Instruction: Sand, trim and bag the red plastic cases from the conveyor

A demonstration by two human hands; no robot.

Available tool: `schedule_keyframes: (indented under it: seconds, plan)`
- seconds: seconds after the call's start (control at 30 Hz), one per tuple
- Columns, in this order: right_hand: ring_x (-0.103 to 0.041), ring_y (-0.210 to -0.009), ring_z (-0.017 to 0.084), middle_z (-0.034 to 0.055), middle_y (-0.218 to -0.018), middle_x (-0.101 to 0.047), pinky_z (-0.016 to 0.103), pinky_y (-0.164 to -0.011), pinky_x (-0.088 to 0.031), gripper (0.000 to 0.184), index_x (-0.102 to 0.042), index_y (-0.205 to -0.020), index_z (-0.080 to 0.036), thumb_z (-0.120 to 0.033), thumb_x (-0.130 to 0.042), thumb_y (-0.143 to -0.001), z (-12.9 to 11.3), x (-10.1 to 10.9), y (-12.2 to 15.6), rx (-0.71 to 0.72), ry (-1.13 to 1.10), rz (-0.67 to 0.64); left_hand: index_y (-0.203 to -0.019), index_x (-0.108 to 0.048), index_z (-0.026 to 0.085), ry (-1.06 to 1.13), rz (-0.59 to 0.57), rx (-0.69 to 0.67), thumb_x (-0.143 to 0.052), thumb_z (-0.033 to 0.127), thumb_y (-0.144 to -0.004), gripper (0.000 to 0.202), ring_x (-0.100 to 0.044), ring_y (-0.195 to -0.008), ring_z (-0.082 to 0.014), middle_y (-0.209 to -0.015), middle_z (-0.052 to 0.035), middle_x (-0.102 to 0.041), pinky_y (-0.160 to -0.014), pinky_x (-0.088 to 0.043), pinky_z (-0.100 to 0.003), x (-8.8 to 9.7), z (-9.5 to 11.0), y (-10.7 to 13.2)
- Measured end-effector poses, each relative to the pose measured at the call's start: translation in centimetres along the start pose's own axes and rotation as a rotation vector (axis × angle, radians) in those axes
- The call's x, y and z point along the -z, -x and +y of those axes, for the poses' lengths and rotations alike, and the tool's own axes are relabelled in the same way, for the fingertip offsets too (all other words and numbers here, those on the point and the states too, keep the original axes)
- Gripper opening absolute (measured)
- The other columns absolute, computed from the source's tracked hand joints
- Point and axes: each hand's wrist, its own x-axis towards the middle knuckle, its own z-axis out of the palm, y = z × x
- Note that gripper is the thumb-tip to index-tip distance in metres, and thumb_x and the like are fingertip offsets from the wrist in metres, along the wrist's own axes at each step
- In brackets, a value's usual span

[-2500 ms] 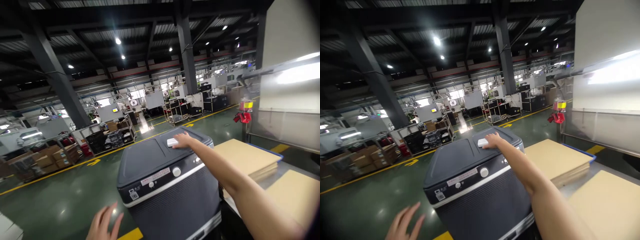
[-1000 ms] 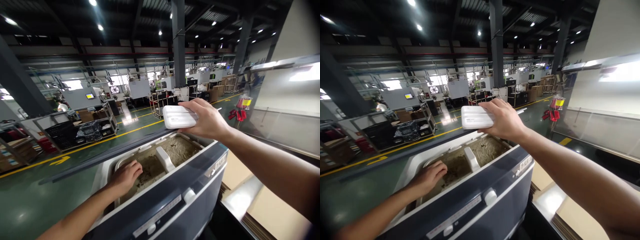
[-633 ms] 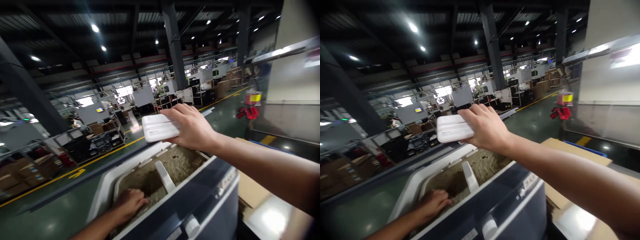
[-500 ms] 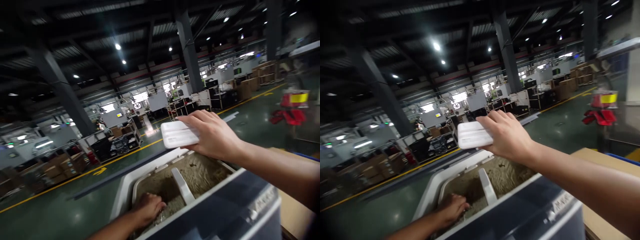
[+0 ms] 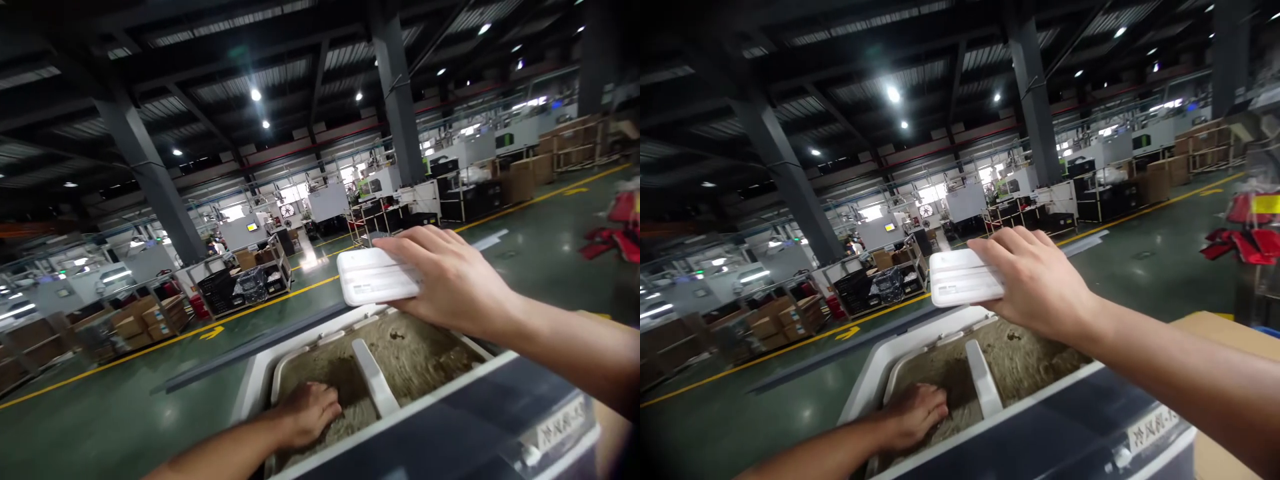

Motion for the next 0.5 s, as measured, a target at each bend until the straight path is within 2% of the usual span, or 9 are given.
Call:
schedule_keyframes:
  seconds: [0.2,0.3,0.4,0.5]
  plan:
    - [-0.057,-0.101,0.034,0.0132,-0.114,-0.063,0.047,-0.085,-0.045,0.063,-0.051,-0.130,-0.020,-0.045,-0.072,-0.076,0.07,0.51,-0.37,-0.017,0.020,-0.036,-0.069,-0.064,0.020,-0.019,-0.022,-0.027,-0.032,0.043,-0.099,0.049,-0.067,-0.071,-0.0216,-0.071,-0.0062,-0.071,-0.064,-0.043,-0.032,-0.11,0.15,-0.30]
    - [-0.056,-0.101,0.034,0.0136,-0.114,-0.062,0.047,-0.086,-0.045,0.064,-0.052,-0.130,-0.020,-0.046,-0.072,-0.076,0.09,0.59,-0.42,-0.019,0.024,-0.040,-0.075,-0.064,0.021,-0.030,-0.014,-0.007,-0.030,0.037,-0.099,0.045,-0.068,-0.073,-0.0241,-0.075,-0.0085,-0.072,-0.064,-0.042,-0.036,0.01,0.19,-0.31]
    - [-0.056,-0.101,0.034,0.0136,-0.114,-0.062,0.046,-0.086,-0.044,0.064,-0.051,-0.131,-0.020,-0.045,-0.073,-0.076,0.10,0.57,-0.49,-0.017,0.017,-0.040,-0.087,-0.064,0.022,-0.025,-0.017,0.018,-0.034,0.027,-0.095,0.031,-0.068,-0.072,-0.0247,-0.078,-0.0089,-0.072,-0.060,-0.041,-0.036,-0.17,0.09,-0.49]
    - [-0.056,-0.101,0.033,0.0135,-0.114,-0.062,0.046,-0.086,-0.044,0.064,-0.051,-0.130,-0.020,-0.047,-0.072,-0.076,0.15,0.50,-0.61,-0.017,0.017,-0.032,-0.085,-0.062,0.024,-0.015,-0.026,0.035,-0.038,0.025,-0.092,0.025,-0.067,-0.069,-0.0245,-0.074,-0.0075,-0.071,-0.056,-0.039,-0.036,-0.64,-0.08,-0.83]
